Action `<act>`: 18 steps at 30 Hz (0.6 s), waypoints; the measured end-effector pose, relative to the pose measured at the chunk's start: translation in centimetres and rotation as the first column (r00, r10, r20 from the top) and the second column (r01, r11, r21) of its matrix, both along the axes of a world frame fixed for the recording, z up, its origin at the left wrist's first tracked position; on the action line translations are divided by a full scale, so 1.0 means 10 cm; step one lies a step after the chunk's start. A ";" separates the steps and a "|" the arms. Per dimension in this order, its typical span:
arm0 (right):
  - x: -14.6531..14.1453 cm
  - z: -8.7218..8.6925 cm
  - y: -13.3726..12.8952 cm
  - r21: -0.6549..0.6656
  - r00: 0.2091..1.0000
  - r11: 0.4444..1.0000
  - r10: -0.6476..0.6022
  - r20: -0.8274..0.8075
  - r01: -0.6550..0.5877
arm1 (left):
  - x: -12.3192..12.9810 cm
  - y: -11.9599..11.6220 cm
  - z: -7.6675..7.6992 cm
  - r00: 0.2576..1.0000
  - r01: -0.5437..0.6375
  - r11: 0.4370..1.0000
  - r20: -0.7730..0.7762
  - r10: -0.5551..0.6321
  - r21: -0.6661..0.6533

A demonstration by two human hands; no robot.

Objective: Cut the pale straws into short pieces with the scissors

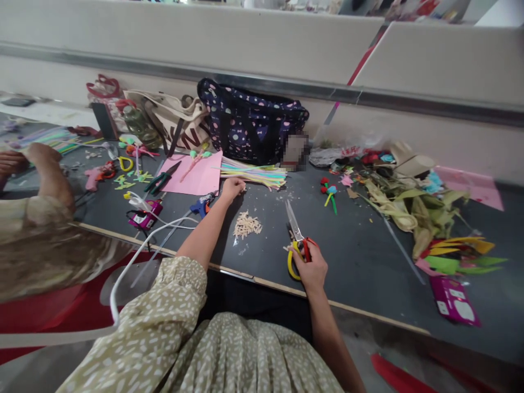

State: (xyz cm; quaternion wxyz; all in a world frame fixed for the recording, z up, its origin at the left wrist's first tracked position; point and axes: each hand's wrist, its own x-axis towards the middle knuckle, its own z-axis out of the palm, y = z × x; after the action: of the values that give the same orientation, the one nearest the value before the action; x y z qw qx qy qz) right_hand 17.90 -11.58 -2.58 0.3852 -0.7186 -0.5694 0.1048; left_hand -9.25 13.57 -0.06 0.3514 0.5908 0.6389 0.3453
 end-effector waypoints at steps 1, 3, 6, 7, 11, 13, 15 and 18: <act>0.00 0.00 0.00 0.001 1.000 1.000 -0.001 0.001 0.001 | -0.01 -0.01 0.00 1.000 -0.005 1.000 -0.005 0.005 -0.006; 0.00 0.00 0.00 0.003 1.000 1.000 -0.003 0.009 0.003 | -0.02 -0.02 0.02 0.998 0.003 1.000 -0.057 -0.002 0.013; -0.01 0.00 0.00 0.005 1.000 1.000 0.003 0.013 -0.003 | -0.01 -0.04 0.09 0.971 0.079 0.995 -0.232 -0.062 0.067; -0.01 0.00 -0.01 0.004 1.000 1.000 0.008 0.010 -0.008 | 0.00 -0.04 0.12 0.949 0.126 0.990 -0.297 -0.100 0.069; 0.00 -0.01 -0.01 -0.003 0.999 1.000 0.030 0.018 -0.030 | 0.05 -0.07 0.18 0.869 0.312 0.949 -0.420 -0.263 0.051; 0.00 -0.01 0.00 0.011 0.998 0.999 0.036 0.053 -0.036 | 0.07 -0.09 0.18 0.853 0.350 0.933 -0.440 -0.280 0.086; -0.02 -0.01 0.01 0.032 0.994 0.998 0.044 0.101 -0.048 | 0.09 -0.09 0.16 0.858 0.338 0.933 -0.447 -0.254 0.120; -0.10 0.04 0.02 0.016 0.982 0.999 0.029 0.186 -0.033 | 0.11 -0.09 0.14 0.918 0.246 0.963 -0.347 -0.194 0.111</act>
State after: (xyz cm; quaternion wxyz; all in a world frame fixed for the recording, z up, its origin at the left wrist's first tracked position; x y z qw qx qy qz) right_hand 16.86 -11.34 -2.21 0.3354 -0.7127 -0.6149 0.0379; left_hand -8.16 12.68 1.39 0.2288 0.7339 0.5902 0.2465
